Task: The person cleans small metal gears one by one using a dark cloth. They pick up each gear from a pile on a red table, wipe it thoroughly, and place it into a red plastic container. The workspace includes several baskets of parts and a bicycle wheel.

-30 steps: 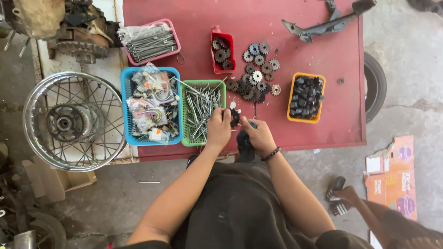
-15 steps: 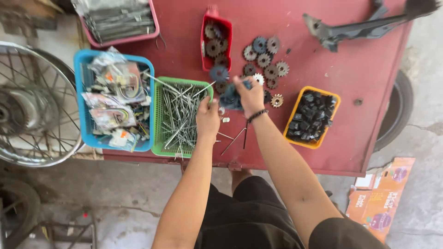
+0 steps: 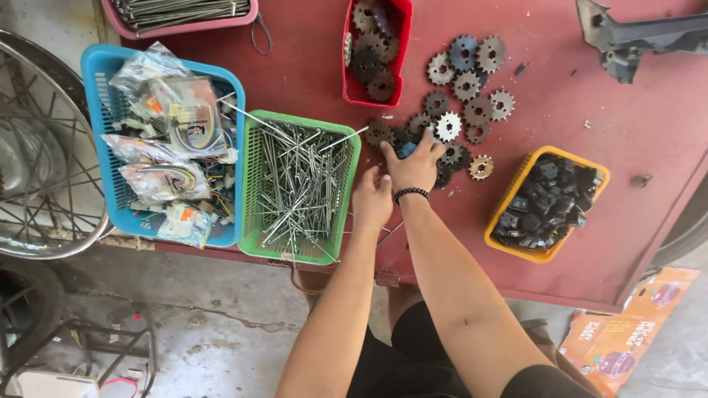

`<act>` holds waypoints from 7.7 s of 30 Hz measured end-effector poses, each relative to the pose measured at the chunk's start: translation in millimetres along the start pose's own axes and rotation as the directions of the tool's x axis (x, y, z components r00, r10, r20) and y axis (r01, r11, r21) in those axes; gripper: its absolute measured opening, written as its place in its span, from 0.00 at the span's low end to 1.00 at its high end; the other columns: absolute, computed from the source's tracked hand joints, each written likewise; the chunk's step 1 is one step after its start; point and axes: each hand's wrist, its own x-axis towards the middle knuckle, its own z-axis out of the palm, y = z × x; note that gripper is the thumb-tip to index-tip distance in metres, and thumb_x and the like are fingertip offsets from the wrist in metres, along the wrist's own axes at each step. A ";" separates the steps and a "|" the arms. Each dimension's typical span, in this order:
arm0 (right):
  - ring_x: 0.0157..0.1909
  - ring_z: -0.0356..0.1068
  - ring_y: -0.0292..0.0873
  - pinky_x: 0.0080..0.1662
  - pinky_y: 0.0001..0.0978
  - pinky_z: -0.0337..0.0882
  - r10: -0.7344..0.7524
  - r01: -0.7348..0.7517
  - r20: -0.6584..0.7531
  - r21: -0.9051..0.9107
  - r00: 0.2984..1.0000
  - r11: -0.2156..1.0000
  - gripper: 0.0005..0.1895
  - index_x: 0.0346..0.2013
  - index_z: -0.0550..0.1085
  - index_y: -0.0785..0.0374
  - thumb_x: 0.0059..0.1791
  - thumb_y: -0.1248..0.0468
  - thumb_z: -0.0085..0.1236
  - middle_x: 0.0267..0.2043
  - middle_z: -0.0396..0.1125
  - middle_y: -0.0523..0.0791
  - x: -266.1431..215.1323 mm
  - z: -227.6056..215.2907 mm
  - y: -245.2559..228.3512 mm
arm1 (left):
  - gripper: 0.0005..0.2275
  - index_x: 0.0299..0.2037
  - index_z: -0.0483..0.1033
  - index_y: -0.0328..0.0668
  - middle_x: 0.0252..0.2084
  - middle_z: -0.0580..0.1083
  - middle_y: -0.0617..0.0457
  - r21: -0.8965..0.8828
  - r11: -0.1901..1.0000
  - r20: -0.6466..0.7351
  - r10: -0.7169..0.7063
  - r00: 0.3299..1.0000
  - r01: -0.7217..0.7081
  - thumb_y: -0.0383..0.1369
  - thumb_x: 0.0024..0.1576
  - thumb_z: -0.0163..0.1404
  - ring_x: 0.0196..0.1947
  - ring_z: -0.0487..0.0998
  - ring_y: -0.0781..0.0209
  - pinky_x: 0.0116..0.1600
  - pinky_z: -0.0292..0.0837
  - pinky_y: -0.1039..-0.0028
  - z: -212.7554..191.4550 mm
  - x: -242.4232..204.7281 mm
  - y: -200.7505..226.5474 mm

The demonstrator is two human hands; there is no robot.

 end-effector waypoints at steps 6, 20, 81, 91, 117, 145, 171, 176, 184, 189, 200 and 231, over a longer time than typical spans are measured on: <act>0.58 0.66 0.66 0.55 0.58 0.75 -0.221 0.203 -0.137 -0.136 0.966 0.970 0.44 0.67 0.67 0.63 0.44 0.45 0.71 0.55 0.53 0.53 4.0 27.8 7.2 | 0.24 0.61 0.73 0.45 0.51 0.79 0.44 -0.114 0.987 0.098 -0.103 0.990 0.114 0.48 0.59 0.46 0.52 0.80 0.46 0.58 0.77 0.59 -15.0 -28.8 8.9; 0.55 0.72 0.55 0.57 0.48 0.72 -0.167 0.198 0.134 -0.272 0.977 0.942 0.23 0.51 0.73 0.47 0.41 0.57 0.63 0.50 0.71 0.43 9.3 12.5 28.8 | 0.18 0.53 0.78 0.47 0.39 0.81 0.53 -0.207 0.974 0.148 -0.061 0.987 0.091 0.46 0.60 0.50 0.35 0.84 0.62 0.42 0.80 0.69 -71.4 -67.7 -5.4; 0.42 0.77 0.55 0.44 0.44 0.76 -0.930 0.887 -0.169 0.395 0.325 0.238 0.22 0.43 0.83 0.55 0.35 0.72 0.65 0.41 0.73 0.45 -395.8 -268.0 -56.6 | 0.14 0.36 0.77 0.38 0.20 0.73 0.46 -0.927 0.365 0.255 0.443 0.860 0.087 0.40 0.58 0.44 0.10 0.72 0.59 0.11 0.59 0.77 -223.5 -301.3 93.8; 0.38 0.75 0.58 0.42 0.46 0.75 -0.937 0.920 -0.211 0.339 0.277 0.196 0.19 0.43 0.81 0.58 0.38 0.73 0.64 0.40 0.70 0.49 -423.6 -238.9 -118.8 | 0.16 0.39 0.75 0.38 0.20 0.71 0.43 -0.863 0.494 0.366 0.473 0.801 0.103 0.44 0.57 0.42 0.14 0.77 0.53 0.14 0.66 0.71 -293.9 -259.4 85.5; 0.37 0.70 0.39 0.40 0.33 0.70 -0.626 0.569 -0.098 0.543 0.773 0.617 0.22 0.51 0.82 0.55 0.42 0.67 0.61 0.36 0.71 0.45 -381.7 -291.9 -68.4 | 0.17 0.51 0.80 0.46 0.41 0.81 0.48 -0.816 0.491 0.530 0.429 0.731 0.304 0.47 0.65 0.44 0.36 0.83 0.53 0.33 0.81 0.69 -221.1 -273.4 110.1; 0.38 0.75 0.60 0.43 0.50 0.74 -0.894 0.881 -0.145 0.296 0.425 0.370 0.22 0.42 0.81 0.55 0.35 0.71 0.69 0.38 0.69 0.49 -349.3 -312.1 -34.4 | 0.15 0.40 0.77 0.35 0.25 0.70 0.49 -0.878 0.470 0.342 0.491 0.802 0.087 0.39 0.63 0.41 0.21 0.75 0.59 0.21 0.69 0.77 -176.6 -284.4 127.1; 0.40 0.76 0.56 0.44 0.42 0.75 -0.790 0.887 -0.404 0.193 0.461 0.419 0.15 0.38 0.80 0.57 0.39 0.73 0.63 0.42 0.71 0.48 -373.4 -238.7 -88.3 | 0.10 0.36 0.77 0.31 0.36 0.69 0.44 -0.888 0.456 0.210 0.515 0.831 -0.058 0.29 0.61 0.42 0.40 0.72 0.56 0.52 0.70 0.65 -249.3 -293.9 130.2; 0.38 0.75 0.56 0.41 0.42 0.75 -0.832 0.896 -0.337 0.222 0.440 0.384 0.17 0.40 0.81 0.58 0.38 0.74 0.64 0.39 0.71 0.48 -347.2 -268.8 -63.2 | 0.12 0.37 0.75 0.33 0.24 0.71 0.40 -0.834 0.551 0.344 0.565 0.750 -0.033 0.34 0.66 0.41 0.22 0.77 0.50 0.27 0.75 0.65 -229.1 -262.5 121.5; 0.36 0.75 0.59 0.40 0.49 0.74 -0.891 0.915 -0.268 0.276 0.367 0.294 0.18 0.38 0.81 0.59 0.34 0.71 0.70 0.38 0.71 0.51 -320.7 -284.7 -24.4 | 0.13 0.38 0.77 0.30 0.25 0.67 0.43 -0.828 0.552 0.241 0.512 0.824 -0.101 0.35 0.60 0.45 0.24 0.75 0.55 0.28 0.75 0.70 -191.0 -282.3 124.6; 0.38 0.75 0.56 0.43 0.44 0.75 -0.889 0.951 -0.341 0.163 0.305 0.264 0.20 0.40 0.81 0.55 0.34 0.67 0.71 0.42 0.70 0.49 -340.2 -267.3 -31.4 | 0.12 0.37 0.79 0.35 0.28 0.69 0.48 -0.822 0.565 0.258 0.482 0.837 -0.071 0.37 0.60 0.46 0.27 0.73 0.61 0.33 0.75 0.73 -196.1 -291.7 124.1; 0.38 0.71 0.52 0.40 0.44 0.70 -0.634 0.701 -0.302 0.356 0.712 0.618 0.16 0.46 0.78 0.57 0.44 0.64 0.66 0.36 0.71 0.49 -352.6 -233.5 -62.1 | 0.09 0.43 0.79 0.37 0.30 0.72 0.48 -0.862 0.506 0.323 0.480 0.815 0.043 0.34 0.62 0.48 0.28 0.76 0.61 0.34 0.75 0.74 -278.7 -288.5 124.4; 0.40 0.75 0.42 0.44 0.37 0.75 -0.069 0.116 -0.109 0.522 0.992 0.845 0.16 0.38 0.82 0.53 0.44 0.47 0.72 0.34 0.74 0.44 23.0 -6.0 -26.4 | 0.18 0.57 0.71 0.38 0.51 0.74 0.31 -0.606 0.795 0.238 0.137 0.962 0.037 0.36 0.60 0.58 0.49 0.78 0.41 0.52 0.78 0.50 -244.9 -178.5 121.8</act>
